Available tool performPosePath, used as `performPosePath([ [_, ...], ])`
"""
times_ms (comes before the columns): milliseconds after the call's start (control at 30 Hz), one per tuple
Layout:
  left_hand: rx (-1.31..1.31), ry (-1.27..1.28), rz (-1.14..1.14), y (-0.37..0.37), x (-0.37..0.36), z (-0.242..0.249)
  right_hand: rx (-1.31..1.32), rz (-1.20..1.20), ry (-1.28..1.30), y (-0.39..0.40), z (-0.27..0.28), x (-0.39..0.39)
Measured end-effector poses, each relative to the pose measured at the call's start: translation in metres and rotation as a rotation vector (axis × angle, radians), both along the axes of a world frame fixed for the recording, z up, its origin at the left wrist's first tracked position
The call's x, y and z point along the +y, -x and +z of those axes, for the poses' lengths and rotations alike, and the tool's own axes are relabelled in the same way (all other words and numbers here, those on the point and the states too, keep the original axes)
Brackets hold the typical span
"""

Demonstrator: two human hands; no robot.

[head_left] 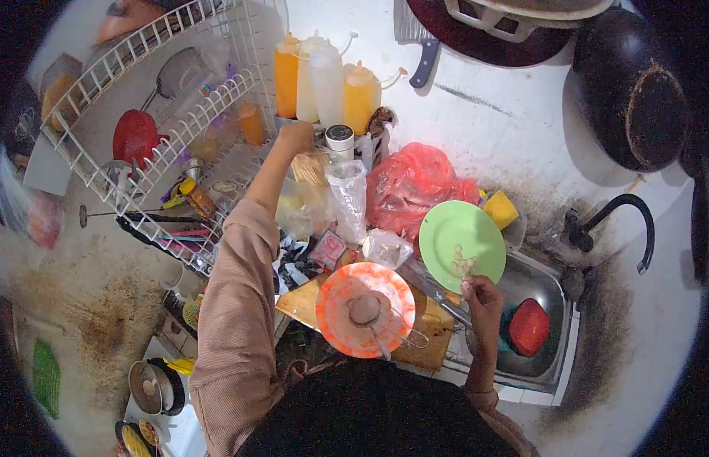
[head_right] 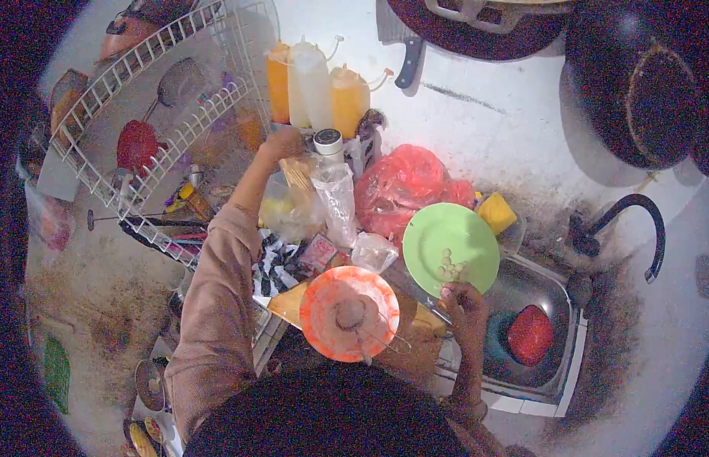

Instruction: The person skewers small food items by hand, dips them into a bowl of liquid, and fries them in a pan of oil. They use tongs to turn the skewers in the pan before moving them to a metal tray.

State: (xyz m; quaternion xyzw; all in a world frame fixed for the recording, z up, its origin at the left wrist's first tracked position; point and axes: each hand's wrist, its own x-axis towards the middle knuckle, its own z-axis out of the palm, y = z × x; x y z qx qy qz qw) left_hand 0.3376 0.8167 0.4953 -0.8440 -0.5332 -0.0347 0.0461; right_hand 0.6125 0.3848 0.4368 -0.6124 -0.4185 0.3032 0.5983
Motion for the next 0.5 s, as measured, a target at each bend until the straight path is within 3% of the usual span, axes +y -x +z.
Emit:
performPosePath([
  [333,0.104,0.098,-0.164,0.019,0.014,-0.002,-0.073,0.004,-0.024,0.0,0.0,0.002],
  [400,0.237,0.146,-0.237,0.021,0.016,-0.001,-0.056,-0.001,0.012,0.001,0.003,-0.001],
  [500,0.105,0.054,-0.235,0.028,0.019,-0.003,0.008,0.011,0.008,0.003,0.006,-0.006],
])
